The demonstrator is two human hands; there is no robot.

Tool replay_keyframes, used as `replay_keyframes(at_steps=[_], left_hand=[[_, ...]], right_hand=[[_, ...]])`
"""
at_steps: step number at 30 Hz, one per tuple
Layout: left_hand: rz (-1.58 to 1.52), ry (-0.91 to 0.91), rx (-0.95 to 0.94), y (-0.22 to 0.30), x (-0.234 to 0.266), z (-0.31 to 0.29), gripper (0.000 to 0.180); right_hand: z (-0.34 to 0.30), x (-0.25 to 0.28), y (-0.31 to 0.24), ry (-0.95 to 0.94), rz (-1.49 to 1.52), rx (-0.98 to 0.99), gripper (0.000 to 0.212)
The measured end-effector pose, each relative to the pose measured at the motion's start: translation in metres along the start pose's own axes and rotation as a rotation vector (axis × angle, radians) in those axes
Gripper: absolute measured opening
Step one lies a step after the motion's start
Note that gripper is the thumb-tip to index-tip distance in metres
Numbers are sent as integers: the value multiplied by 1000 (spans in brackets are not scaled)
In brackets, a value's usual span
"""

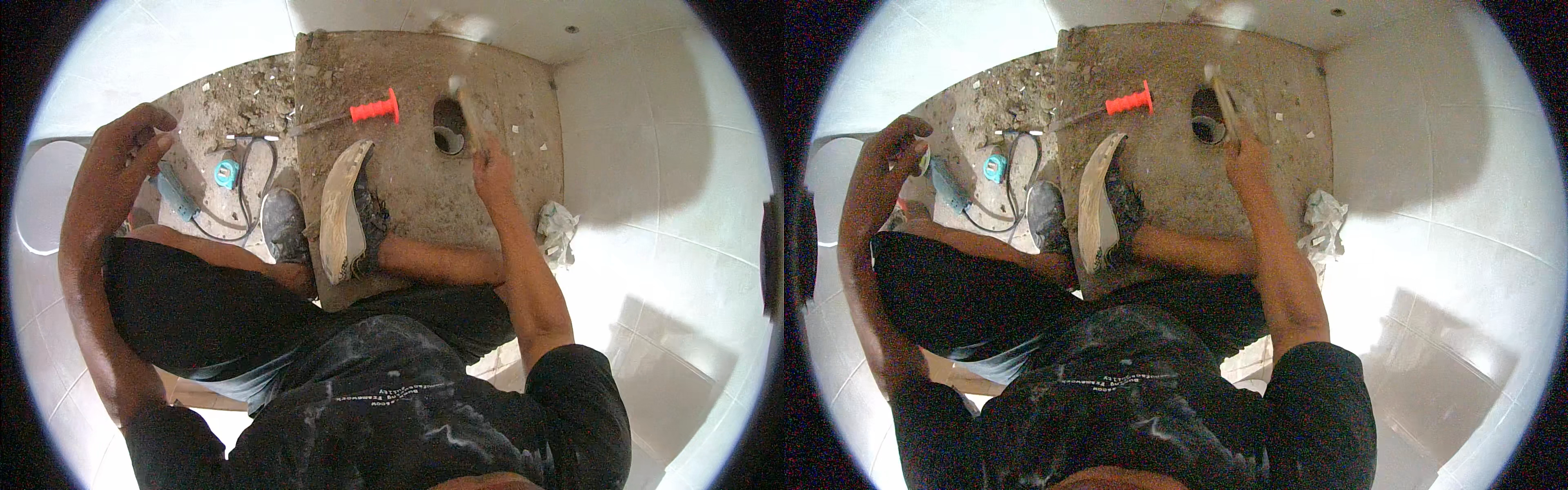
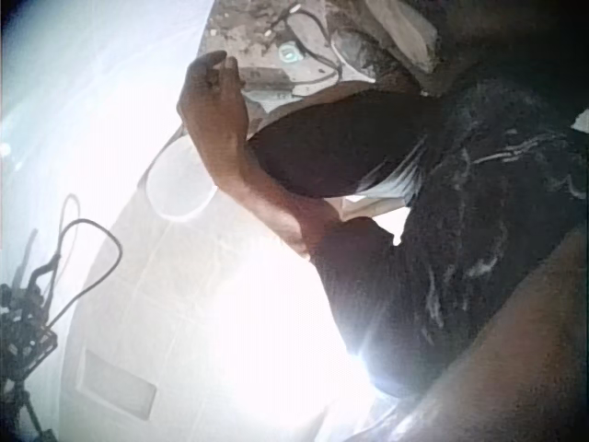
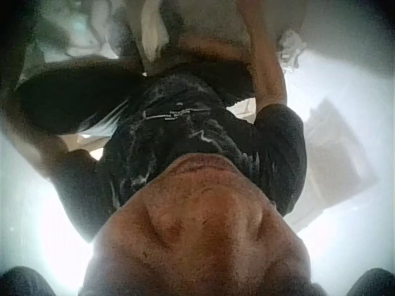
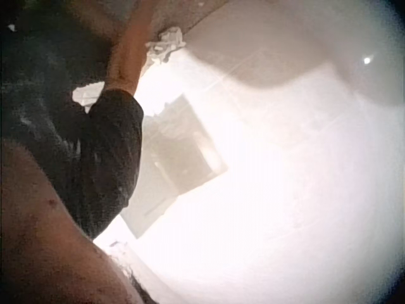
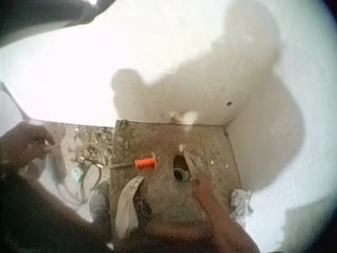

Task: The person uses an angle grinder to cut the concrete floor around a pipe and then breaks the material away using a hammer and chisel, reaching into the hole to remove debris by hand.

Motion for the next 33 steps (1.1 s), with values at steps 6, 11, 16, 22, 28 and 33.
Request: replay_keyframes(at_steps=[6,11,16,22,28,33], left_hand=[[-25,15,-44,4,3,8,22],[-25,5,-7,0,-7,8,23],[13,-16,-9,2,-2,7,22],[-13,-23,0,5,-10,14,24],[2,-14,-27,1,-7,9,24],[-30,-42,-31,3,-12,16,24]], right_hand=[[-14,-22,26,-8,-90,57,42],[-5,-18,8,-36,34,-53,45],[-21,11,-13,210,262,4,50],[-6,-13,15,-181,20,-178,43],[-21,-1,-7,19,88,-102,41],[-14,-32,37,-132,-39,-202,42]])
Point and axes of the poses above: each hand's wrist, its own z-axis towards the middle knuckle, its own x-axis out of the back of the hand, y = z × x, the point moved 7 cm from there along z, towards the middle knuckle
